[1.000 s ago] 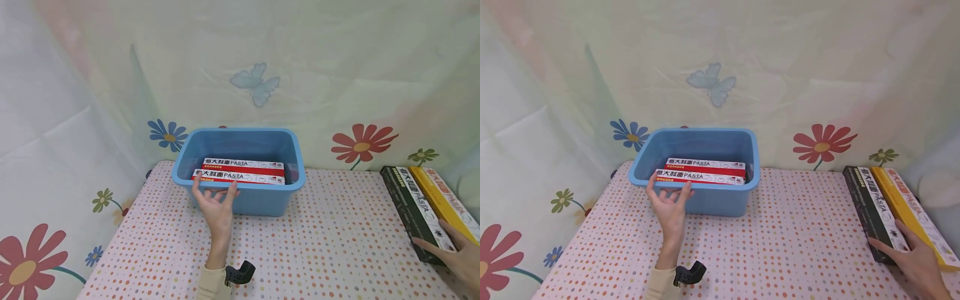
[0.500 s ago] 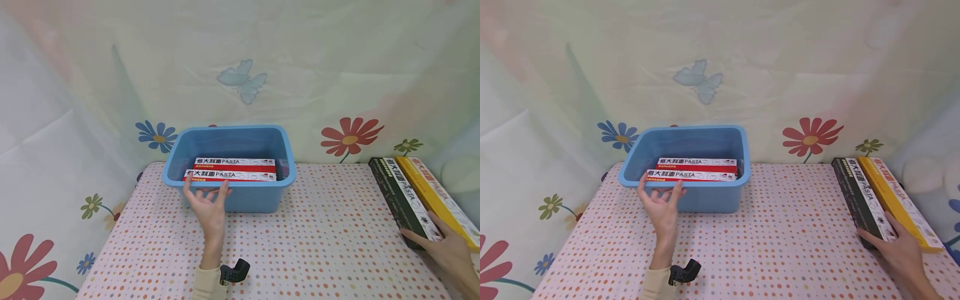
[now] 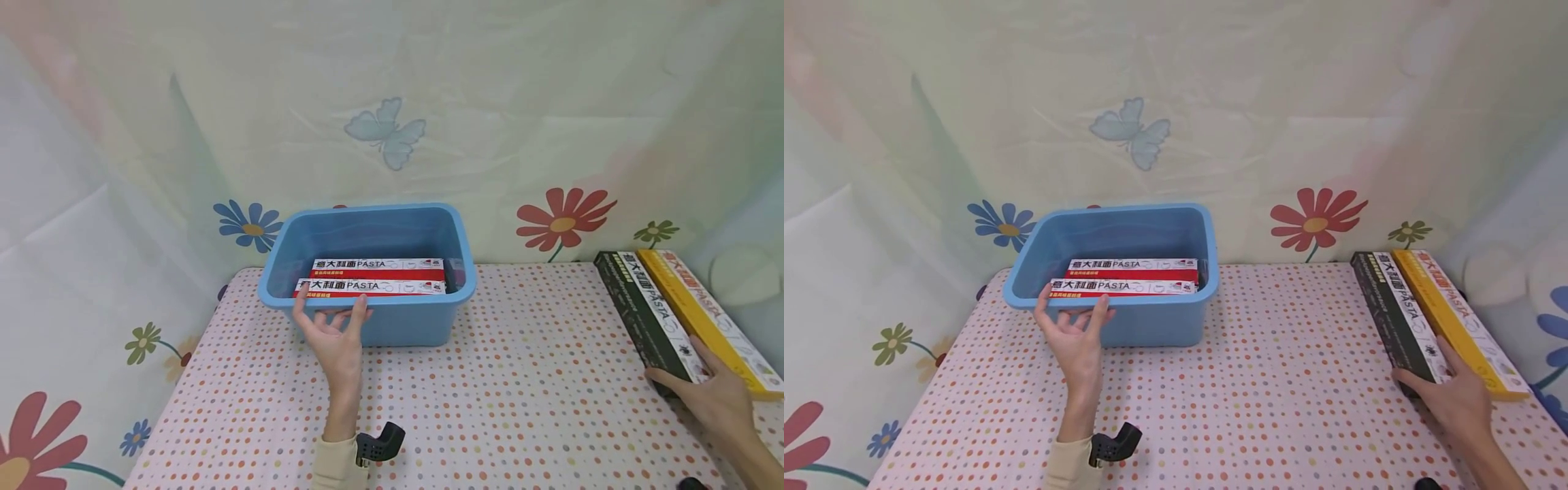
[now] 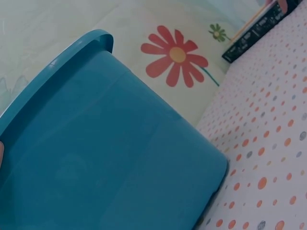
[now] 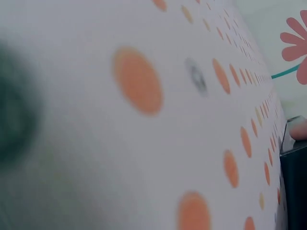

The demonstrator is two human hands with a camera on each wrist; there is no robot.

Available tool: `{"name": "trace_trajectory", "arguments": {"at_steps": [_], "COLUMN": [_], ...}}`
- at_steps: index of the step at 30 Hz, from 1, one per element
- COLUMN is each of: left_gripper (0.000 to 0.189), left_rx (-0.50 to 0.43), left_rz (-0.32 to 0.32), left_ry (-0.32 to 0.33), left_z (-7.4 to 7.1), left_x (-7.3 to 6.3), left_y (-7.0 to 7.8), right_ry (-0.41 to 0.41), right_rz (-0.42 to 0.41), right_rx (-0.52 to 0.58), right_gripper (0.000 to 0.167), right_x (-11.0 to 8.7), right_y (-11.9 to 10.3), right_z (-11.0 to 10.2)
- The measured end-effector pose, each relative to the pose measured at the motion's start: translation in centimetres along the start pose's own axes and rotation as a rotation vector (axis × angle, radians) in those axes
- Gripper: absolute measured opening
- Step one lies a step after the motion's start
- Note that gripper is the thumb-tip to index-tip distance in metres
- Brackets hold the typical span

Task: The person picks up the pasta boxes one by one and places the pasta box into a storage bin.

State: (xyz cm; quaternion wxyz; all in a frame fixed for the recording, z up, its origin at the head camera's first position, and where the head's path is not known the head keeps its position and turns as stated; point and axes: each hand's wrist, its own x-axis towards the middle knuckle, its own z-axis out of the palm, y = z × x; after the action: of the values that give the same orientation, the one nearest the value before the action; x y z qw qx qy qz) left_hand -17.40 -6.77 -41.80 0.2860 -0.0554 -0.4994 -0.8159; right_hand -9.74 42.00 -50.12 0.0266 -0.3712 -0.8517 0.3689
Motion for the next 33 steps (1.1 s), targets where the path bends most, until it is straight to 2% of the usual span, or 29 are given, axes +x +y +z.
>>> {"name": "trace_trajectory", "arguments": {"at_steps": [6,10,14,18,23,29,33], "left_gripper": [0.088,0.088,0.088,0.088,0.089,0.088,0.089], "left_rx": [0.001,0.012,0.027,0.032,0.029,0.037,0.047], "left_rz": [0.003,0.002,0.000,-0.007,-0.013,-0.003,-0.007], "left_ry": [0.001,0.008,0.011,0.012,0.017,0.016,0.016], "left_z": [0.0,0.0,0.0,0.0,-0.1,-0.1,0.0], "left_x": [0.0,0.0,0.0,0.0,0.0,0.1,0.0], "left_y": [0.1,0.1,0.0,-0.1,-0.1,0.0,-0.1], "right_ry": [0.025,0.022,0.010,-0.032,-0.131,-0.164,-0.221], "right_rz": [0.001,-0.060,-0.226,-0.415,-0.603,-0.827,-0.958], "right_rx": [0.044,0.059,0.015,0.005,0.050,0.127,0.168], "right_gripper": [0.103,0.100,0.097,0.098,0.097,0.094,0.093], "right_x": [-0.2,-0.5,-1.1,-2.2,-4.0,-5.7,-6.5], "right_y": [-0.7,-1.5,-3.2,-5.8,-10.3,-16.1,-19.9], "right_z": [0.0,0.1,0.0,-0.8,-1.4,-1.0,-0.6]}}
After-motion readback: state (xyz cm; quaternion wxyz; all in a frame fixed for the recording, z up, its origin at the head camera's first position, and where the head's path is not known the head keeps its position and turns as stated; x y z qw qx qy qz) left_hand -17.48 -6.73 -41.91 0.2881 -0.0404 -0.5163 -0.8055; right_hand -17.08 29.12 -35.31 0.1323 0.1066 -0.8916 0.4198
